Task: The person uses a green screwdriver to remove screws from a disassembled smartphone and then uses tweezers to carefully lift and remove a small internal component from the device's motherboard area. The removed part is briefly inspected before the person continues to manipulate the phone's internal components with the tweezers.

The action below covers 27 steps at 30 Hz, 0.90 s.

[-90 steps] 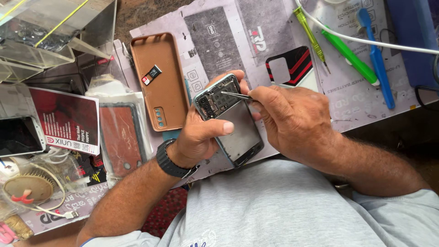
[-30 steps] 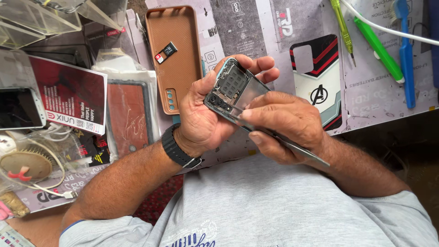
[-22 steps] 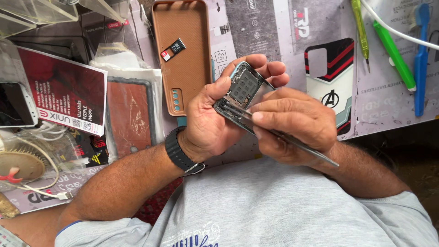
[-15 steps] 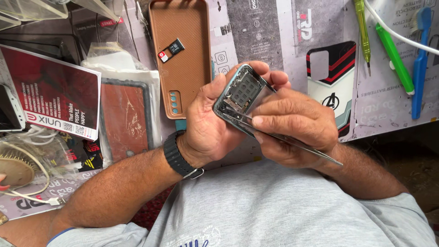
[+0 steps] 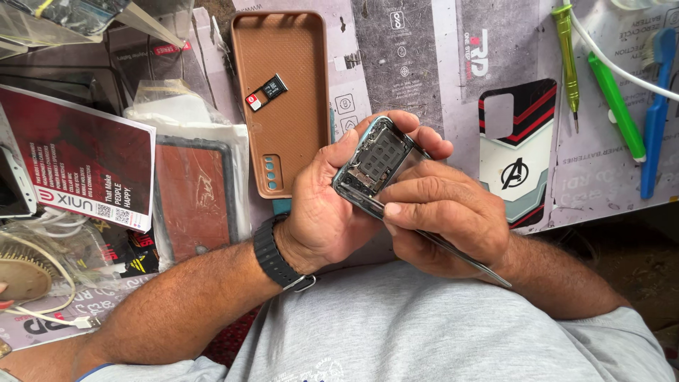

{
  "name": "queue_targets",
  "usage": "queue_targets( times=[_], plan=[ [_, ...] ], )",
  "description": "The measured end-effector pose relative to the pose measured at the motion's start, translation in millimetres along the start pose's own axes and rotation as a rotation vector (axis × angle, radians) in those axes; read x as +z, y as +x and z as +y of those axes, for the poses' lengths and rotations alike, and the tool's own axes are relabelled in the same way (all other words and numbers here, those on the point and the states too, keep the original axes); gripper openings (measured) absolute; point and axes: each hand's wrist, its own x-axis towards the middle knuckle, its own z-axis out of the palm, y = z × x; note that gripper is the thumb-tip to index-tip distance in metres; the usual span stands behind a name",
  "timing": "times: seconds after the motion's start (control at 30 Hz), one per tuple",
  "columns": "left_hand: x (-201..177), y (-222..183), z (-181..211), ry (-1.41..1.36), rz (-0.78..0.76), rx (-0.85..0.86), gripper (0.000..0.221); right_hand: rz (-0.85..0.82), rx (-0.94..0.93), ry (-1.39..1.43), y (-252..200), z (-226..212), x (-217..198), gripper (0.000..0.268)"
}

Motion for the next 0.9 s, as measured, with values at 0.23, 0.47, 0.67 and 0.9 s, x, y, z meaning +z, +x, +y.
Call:
queue_targets(
  times=[0.23, 0.47, 0.67, 0.9],
  plan=[
    [0.1, 0.7, 0.8, -0.013, -0.002, -0.016, 0.052, -0.038, 0.006, 0.019, 1.9, 1.7, -2.3, 0.021],
    [-0.1, 3.2, -0.6, -0.015, 0.034, -0.019, 0.053, -0.029, 0.013, 0.026, 4.4, 1.9, -5.2, 0.019],
    [4.4, 6.6, -1.6, -0.057, 0.069, -0.045, 0.054, -0.024, 0.036, 0.028, 7.0, 3.6, -6.1, 0.019],
    [4.3, 4.5, -5.3, -0.083, 0.081, -0.034, 0.053, -0.010, 0.033, 0.051, 5.2, 5.1, -4.2, 0.019]
  ],
)
